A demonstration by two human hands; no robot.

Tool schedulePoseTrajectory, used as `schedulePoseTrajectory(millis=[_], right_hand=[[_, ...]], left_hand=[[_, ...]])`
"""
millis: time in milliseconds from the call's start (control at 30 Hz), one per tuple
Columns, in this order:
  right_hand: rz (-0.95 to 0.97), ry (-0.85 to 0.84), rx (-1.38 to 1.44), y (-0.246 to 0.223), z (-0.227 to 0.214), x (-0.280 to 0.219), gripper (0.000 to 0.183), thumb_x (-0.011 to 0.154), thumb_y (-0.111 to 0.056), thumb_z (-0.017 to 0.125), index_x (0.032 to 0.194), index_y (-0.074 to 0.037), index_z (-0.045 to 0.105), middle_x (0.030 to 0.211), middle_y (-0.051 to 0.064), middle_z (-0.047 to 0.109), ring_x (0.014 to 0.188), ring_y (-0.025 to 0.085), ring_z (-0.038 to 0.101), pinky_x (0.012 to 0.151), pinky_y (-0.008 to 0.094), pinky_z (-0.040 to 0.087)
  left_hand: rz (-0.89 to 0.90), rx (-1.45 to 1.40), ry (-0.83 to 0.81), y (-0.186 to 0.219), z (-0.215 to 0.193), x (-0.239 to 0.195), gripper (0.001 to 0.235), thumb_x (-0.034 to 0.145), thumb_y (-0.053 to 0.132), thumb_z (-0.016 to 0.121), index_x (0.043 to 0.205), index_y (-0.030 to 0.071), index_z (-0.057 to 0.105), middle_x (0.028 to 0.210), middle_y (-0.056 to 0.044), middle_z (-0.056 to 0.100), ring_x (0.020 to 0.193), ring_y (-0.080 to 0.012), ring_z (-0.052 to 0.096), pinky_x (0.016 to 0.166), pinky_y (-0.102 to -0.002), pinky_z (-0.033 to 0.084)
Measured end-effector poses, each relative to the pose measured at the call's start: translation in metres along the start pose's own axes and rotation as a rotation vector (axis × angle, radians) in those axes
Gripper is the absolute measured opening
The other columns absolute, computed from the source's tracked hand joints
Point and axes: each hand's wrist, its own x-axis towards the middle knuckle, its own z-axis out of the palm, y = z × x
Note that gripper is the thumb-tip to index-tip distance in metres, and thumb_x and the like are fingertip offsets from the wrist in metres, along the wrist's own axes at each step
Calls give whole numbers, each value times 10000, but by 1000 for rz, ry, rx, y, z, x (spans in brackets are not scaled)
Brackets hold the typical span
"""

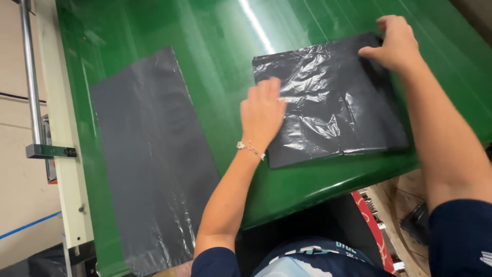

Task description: Folding plastic bags into smaller rectangles and stacking them as they are produced by a machine.

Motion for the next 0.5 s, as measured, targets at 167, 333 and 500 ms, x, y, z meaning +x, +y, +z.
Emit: schedulePoseTrajectory(millis=[167,333,500], right_hand=[[171,-272,-169,-19,-3,30,763,716,-319,890,1330,-25,543,1292,226,586,1163,440,547,901,559,449],[215,-494,-292,-12,14,51,701,786,-346,779,1404,-69,597,1368,174,612,1220,388,579,958,506,485],[-90,-68,-278,-4,27,27,388,783,-195,653,1161,-118,610,1019,177,725,976,435,648,848,508,423]], left_hand=[[331,-285,-199,29,5,-18,589,914,511,558,1310,75,539,1428,-91,518,1382,-296,436,1053,-502,409],[379,-248,-303,34,19,-34,772,893,661,558,1438,118,488,1572,-53,393,1502,-267,278,1156,-639,301],[631,-70,-137,45,0,-25,611,841,397,740,1390,237,525,1524,20,438,1462,-207,355,1110,-550,399]])
